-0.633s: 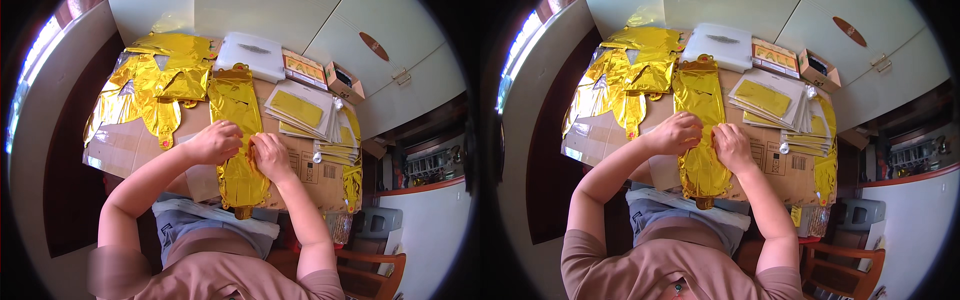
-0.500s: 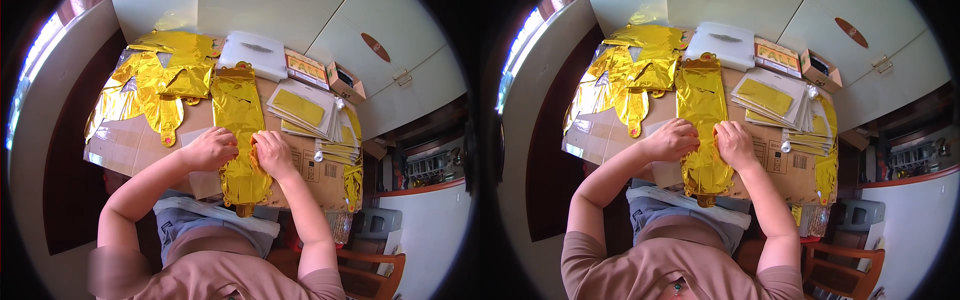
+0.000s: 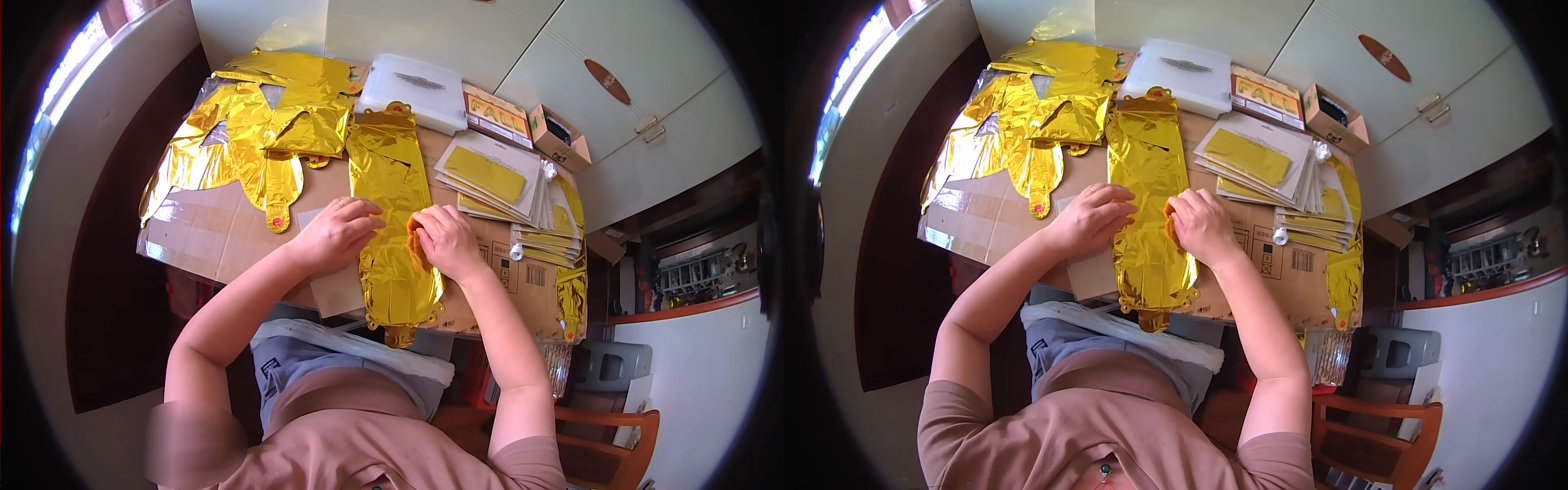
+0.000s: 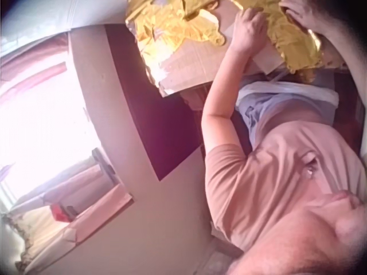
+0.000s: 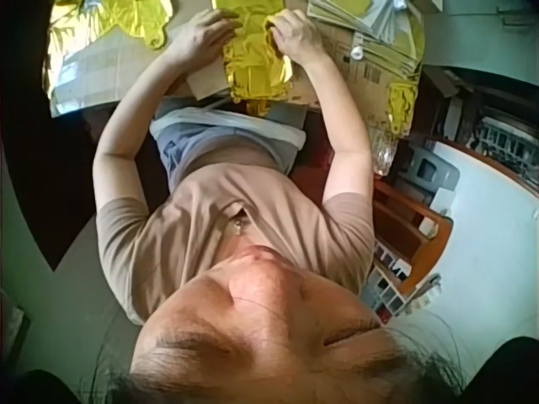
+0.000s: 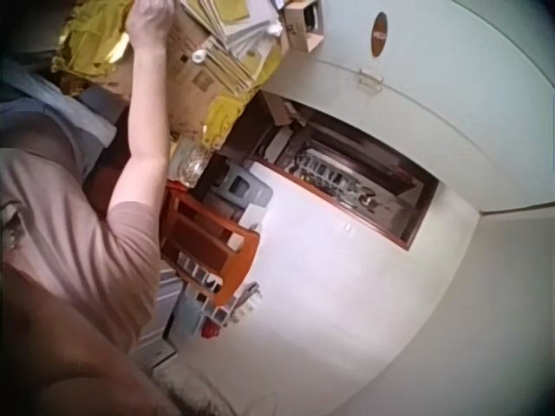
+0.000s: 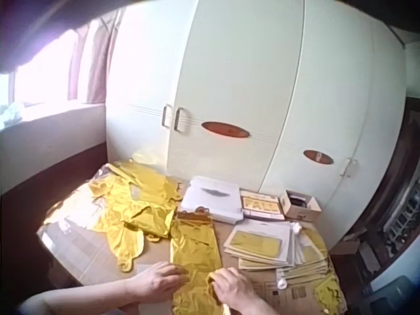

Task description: Folding gold foil balloons into neat squares on a table.

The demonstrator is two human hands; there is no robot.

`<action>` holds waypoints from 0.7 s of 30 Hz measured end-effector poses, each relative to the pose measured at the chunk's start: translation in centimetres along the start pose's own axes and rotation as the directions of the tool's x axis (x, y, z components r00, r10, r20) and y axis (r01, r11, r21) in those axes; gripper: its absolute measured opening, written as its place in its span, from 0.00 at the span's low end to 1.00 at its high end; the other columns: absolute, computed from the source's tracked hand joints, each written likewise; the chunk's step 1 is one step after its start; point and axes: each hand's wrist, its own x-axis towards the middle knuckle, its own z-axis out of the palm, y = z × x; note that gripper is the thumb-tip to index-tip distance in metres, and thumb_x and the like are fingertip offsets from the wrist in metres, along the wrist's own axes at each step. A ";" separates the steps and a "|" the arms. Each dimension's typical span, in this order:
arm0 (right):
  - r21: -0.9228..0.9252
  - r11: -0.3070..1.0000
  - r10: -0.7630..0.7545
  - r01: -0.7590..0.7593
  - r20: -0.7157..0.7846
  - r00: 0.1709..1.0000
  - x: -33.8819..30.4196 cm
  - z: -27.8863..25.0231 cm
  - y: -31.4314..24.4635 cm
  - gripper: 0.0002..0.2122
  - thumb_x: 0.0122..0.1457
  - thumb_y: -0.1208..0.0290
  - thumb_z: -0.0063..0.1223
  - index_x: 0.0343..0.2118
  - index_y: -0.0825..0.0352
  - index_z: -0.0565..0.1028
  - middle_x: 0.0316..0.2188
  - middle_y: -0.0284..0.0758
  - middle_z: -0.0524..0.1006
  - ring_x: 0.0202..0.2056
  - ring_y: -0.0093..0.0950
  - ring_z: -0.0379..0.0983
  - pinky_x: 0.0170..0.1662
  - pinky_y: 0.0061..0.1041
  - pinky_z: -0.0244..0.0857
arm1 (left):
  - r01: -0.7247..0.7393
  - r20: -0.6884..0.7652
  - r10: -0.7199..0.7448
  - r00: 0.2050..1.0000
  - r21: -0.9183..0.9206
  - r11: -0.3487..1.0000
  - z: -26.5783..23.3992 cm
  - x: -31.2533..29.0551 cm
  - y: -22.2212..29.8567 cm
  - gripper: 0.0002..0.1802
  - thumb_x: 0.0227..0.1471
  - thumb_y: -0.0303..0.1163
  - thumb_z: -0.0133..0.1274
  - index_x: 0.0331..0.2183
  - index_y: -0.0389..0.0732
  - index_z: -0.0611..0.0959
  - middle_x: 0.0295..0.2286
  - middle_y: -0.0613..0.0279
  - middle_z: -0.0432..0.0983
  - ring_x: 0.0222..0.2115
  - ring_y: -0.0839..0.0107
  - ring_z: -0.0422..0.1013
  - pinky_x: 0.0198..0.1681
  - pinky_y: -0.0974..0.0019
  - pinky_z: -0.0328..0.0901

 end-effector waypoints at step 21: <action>0.042 0.999 -0.010 0.014 -0.095 0.995 -0.5 0.3 -0.2 0.10 0.55 0.76 0.59 0.41 0.66 0.79 0.40 0.35 0.76 0.44 0.37 0.73 0.49 0.34 0.69 | -0.155 0.184 0.157 0.970 -0.027 0.988 1.7 2.0 -0.4 0.16 0.50 0.29 0.63 0.43 0.41 0.83 0.44 0.58 0.77 0.46 0.57 0.73 0.51 0.55 0.68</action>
